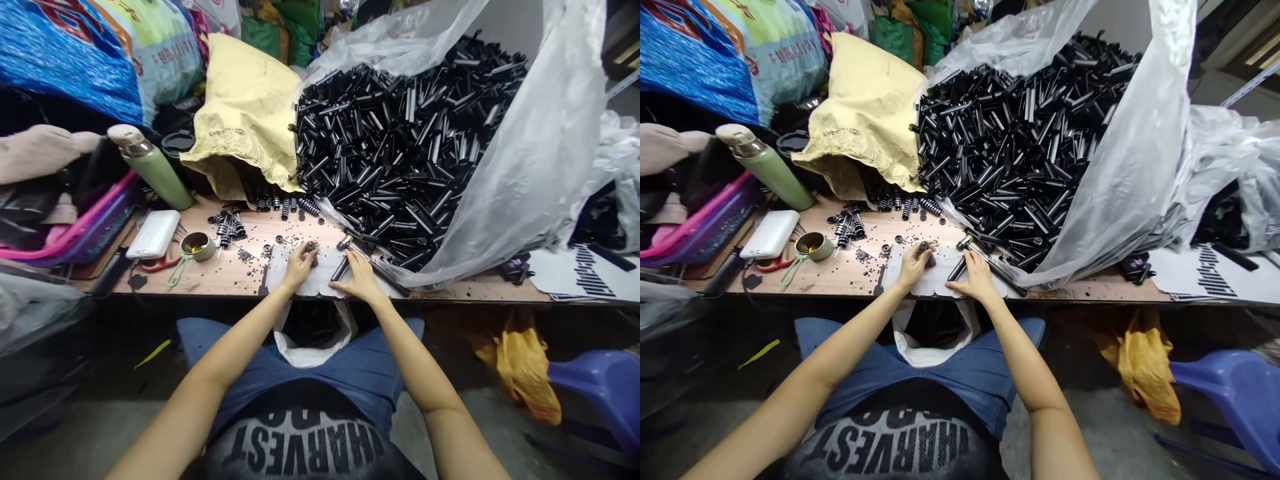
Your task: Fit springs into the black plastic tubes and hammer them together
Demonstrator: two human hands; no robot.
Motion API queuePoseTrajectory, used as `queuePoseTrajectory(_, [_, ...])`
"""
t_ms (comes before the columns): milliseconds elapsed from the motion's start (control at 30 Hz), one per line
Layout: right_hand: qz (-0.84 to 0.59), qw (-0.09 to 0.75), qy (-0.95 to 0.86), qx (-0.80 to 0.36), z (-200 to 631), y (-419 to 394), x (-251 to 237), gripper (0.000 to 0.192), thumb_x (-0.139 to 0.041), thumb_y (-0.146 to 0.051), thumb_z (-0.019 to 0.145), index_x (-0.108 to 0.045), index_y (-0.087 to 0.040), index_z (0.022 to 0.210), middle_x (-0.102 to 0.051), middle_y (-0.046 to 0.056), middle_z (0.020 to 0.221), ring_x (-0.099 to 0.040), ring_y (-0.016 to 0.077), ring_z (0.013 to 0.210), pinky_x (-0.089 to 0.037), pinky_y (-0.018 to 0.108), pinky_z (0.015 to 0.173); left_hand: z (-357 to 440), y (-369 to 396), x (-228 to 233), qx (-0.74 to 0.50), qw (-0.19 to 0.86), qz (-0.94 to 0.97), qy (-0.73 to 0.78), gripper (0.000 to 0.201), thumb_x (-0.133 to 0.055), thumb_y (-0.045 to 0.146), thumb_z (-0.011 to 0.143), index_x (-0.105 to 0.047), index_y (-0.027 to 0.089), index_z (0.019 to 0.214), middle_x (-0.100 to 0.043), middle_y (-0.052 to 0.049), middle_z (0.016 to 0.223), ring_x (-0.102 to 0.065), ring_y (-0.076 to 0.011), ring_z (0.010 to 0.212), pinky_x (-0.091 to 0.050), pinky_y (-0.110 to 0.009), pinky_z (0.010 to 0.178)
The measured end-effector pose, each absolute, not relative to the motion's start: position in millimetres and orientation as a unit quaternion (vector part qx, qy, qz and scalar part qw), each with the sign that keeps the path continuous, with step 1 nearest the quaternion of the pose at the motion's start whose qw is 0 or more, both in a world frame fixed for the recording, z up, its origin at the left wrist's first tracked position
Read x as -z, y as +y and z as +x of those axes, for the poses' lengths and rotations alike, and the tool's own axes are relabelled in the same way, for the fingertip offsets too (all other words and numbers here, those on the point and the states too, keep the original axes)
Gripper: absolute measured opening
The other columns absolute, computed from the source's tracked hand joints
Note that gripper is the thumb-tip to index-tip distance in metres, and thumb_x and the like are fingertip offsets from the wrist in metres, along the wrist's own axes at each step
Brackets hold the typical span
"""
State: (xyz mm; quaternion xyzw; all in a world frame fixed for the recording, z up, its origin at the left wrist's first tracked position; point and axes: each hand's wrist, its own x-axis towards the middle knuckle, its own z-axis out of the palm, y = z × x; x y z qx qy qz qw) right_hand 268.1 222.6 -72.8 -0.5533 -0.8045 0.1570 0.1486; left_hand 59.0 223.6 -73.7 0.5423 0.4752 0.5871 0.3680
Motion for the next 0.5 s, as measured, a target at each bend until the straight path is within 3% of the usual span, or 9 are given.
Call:
queuePoseTrajectory(100, [-0.528, 0.196, -0.805, -0.187, 270, 216, 64, 0.116, -0.080, -0.055, 0.058, -0.019, -0.012, 0.147, -0.033, 0.022, 0.146, -0.031, 0.0341, 0.137, -0.028, 0.052, 0.112, 78, 234, 66, -0.618, 0.527, 0.399, 0.426, 0.042, -0.049, 0.054, 0.089, -0.055, 0.018, 0.109, -0.053, 0.002, 0.068, -0.052, -0.0095, 0.055, -0.045, -0.022, 0.054])
queuePoseTrajectory(200, [-0.488, 0.248, -0.809, -0.216, 268, 207, 47, 0.119, -0.082, -0.054, 0.057, -0.016, -0.014, 0.148, -0.030, 0.022, 0.147, -0.029, 0.0329, 0.138, -0.028, 0.052, 0.114, 77, 228, 52, -0.597, 0.631, 0.309, 0.386, 0.044, -0.051, 0.056, 0.087, -0.053, 0.019, 0.110, -0.045, 0.007, 0.061, -0.037, -0.0045, 0.038, -0.029, -0.017, 0.036])
queuePoseTrajectory(400, [-0.342, 0.325, -0.846, -0.248, 241, 203, 9, 0.115, -0.083, -0.055, 0.055, -0.021, -0.020, 0.145, -0.035, 0.018, 0.143, -0.033, 0.0318, 0.136, -0.037, 0.050, 0.110, 61, 207, 29, -0.546, 0.677, 0.308, 0.387, 0.052, -0.055, 0.055, 0.084, -0.052, 0.020, 0.122, -0.042, 0.010, 0.049, -0.030, -0.0040, 0.028, -0.020, -0.014, 0.030])
queuePoseTrajectory(500, [-0.288, 0.334, -0.861, -0.252, 226, 206, 0, 0.114, -0.081, -0.054, 0.059, -0.016, -0.022, 0.147, -0.032, 0.017, 0.145, -0.032, 0.0308, 0.137, -0.036, 0.049, 0.111, 61, 202, 28, -0.546, 0.675, 0.293, 0.400, 0.048, -0.055, 0.058, 0.082, -0.059, 0.017, 0.106, -0.045, 0.008, 0.045, -0.032, -0.0055, 0.026, -0.020, -0.015, 0.028])
